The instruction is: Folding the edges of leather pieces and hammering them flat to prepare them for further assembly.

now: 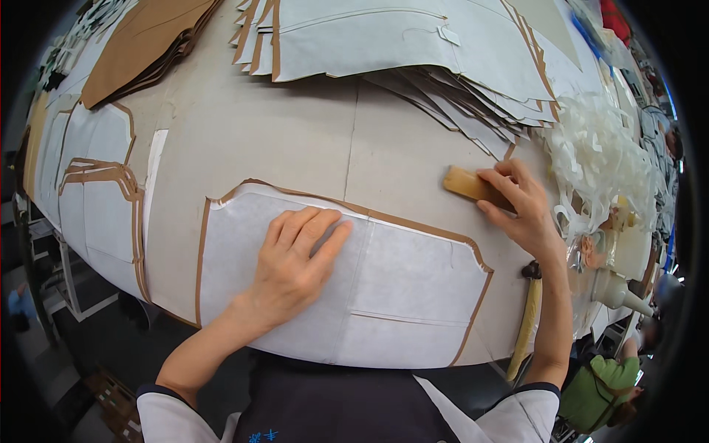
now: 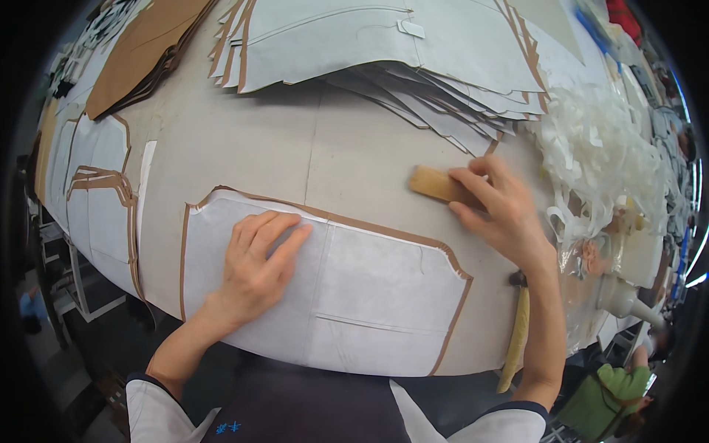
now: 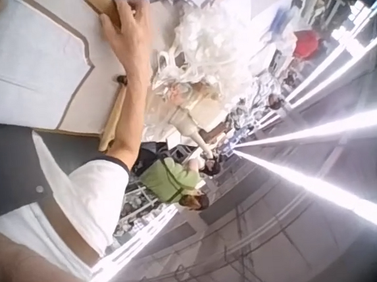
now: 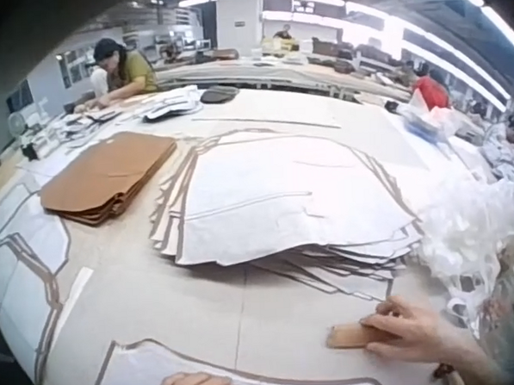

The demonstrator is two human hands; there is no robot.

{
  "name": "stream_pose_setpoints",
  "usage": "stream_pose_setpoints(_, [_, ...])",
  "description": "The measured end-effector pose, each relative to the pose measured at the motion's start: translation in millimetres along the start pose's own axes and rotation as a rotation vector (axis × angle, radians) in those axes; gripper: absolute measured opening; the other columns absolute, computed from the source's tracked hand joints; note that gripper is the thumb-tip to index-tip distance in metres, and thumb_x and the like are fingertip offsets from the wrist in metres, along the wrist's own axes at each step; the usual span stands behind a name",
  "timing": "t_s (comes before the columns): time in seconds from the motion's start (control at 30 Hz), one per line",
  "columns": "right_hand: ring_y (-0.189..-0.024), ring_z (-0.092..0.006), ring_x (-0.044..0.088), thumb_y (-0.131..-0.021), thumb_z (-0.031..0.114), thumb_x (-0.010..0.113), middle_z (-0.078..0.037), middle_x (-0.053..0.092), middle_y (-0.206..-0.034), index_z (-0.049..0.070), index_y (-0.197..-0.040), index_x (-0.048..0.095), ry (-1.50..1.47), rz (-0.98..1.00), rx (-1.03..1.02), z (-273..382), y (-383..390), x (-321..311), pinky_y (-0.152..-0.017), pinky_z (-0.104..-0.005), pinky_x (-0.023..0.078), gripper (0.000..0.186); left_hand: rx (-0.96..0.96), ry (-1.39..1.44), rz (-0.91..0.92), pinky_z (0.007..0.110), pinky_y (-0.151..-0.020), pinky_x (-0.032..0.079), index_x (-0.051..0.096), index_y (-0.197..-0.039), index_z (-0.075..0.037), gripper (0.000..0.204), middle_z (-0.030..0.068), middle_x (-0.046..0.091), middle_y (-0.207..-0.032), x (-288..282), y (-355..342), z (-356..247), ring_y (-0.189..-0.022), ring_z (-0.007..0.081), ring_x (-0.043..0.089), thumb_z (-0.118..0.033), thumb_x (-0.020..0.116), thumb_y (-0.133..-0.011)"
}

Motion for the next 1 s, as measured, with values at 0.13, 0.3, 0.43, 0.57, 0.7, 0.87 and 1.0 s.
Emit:
stream_pose_setpoints(0.13, [-0.086, -0.0266, 0.067, -0.084, 0.008, 0.079, -0.01, 0.064, -0.112, 0.006, -0.124, 0.073, -0.182, 0.044, -0.153, 38, -47, 12, -0.078, -0.0409, 0.056, 0.041, -0.079, -0.045, -0.008, 0.046, -0.097, 0.048, 0.072, -0.123, 0.0, 0.05, 0.0131, 0.063, -0.128, 4, 2, -7, -0.118, 0.0319, 0.06, 0.006, 0.07, -0.074])
stream_pose_setpoints(0.3, [-0.086, -0.0278, 0.066, -0.086, 0.018, 0.079, -0.009, 0.067, -0.103, 0.01, -0.125, 0.076, -0.229, 0.311, -0.424, 54, -87, 20, -0.074, -0.0409, 0.054, 0.039, -0.076, -0.044, -0.008, 0.047, -0.097, 0.047, 0.071, -0.121, -0.001, 0.049, 0.0122, 0.064, -0.127, 8, 3, -11, -0.117, 0.0305, 0.059, 0.005, 0.07, -0.072])
stream_pose_setpoints(0.43, [-0.086, -0.0265, 0.063, -0.086, 0.022, 0.082, -0.008, 0.064, -0.101, 0.012, -0.123, 0.079, -0.21, 0.436, -0.511, 60, -97, 28, -0.073, -0.0394, 0.052, 0.039, -0.082, -0.038, -0.021, 0.047, -0.096, 0.046, 0.071, -0.119, -0.001, 0.048, 0.0111, 0.065, -0.125, 11, 3, -11, -0.115, 0.0297, 0.059, 0.004, 0.069, -0.071])
stream_pose_setpoints(0.57, [-0.089, -0.0264, 0.061, -0.085, 0.019, 0.082, -0.007, 0.063, -0.1, 0.011, -0.12, 0.079, -0.162, 0.386, -0.618, 69, -106, 27, -0.08, -0.0411, 0.05, 0.036, -0.085, -0.036, -0.021, 0.047, -0.095, 0.046, 0.072, -0.118, -0.002, 0.047, 0.0111, 0.065, -0.125, 10, 4, -10, -0.115, 0.0294, 0.059, 0.003, 0.069, -0.072])
stream_pose_setpoints(0.7, [-0.101, -0.0252, 0.059, -0.088, 0.018, 0.077, -0.006, 0.062, -0.104, 0.011, -0.112, 0.078, -0.088, 0.422, -0.671, 76, -112, 28, -0.09, -0.0397, 0.047, 0.024, -0.097, -0.052, -0.01, 0.047, -0.097, 0.047, 0.073, -0.118, -0.001, 0.047, 0.0117, 0.066, -0.126, 7, 3, -12, -0.116, 0.0295, 0.06, 0.002, 0.071, -0.071])
stream_pose_setpoints(0.87, [-0.102, -0.0239, 0.057, -0.086, 0.013, 0.075, -0.005, 0.061, -0.103, 0.009, -0.109, 0.078, -0.084, 0.377, -0.72, 77, -118, 33, -0.09, -0.0384, 0.046, 0.024, -0.096, -0.128, -0.009, 0.046, -0.1, 0.048, 0.075, -0.119, -0.002, 0.046, 0.014, 0.066, -0.127, 7, 5, -13, -0.117, 0.0314, 0.062, 0.0, 0.072, -0.073])
stream_pose_setpoints(1.0, [-0.102, -0.024, 0.057, -0.079, 0.007, 0.074, -0.005, 0.061, -0.104, 0.008, -0.108, 0.077, -0.079, 0.391, -0.736, 79, -123, 37, -0.091, -0.0379, 0.045, 0.029, -0.163, -0.132, -0.007, 0.048, -0.102, 0.049, 0.075, -0.12, -0.002, 0.042, 0.0162, 0.066, -0.129, 8, 7, -13, -0.12, 0.0335, 0.062, -0.003, 0.073, -0.078])
Point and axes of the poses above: each hand's wrist, its own y-axis away from the middle knuckle, its own x-axis out of the palm, z = x × y, the point moved 3 cm from there along -y, towards the middle knuckle
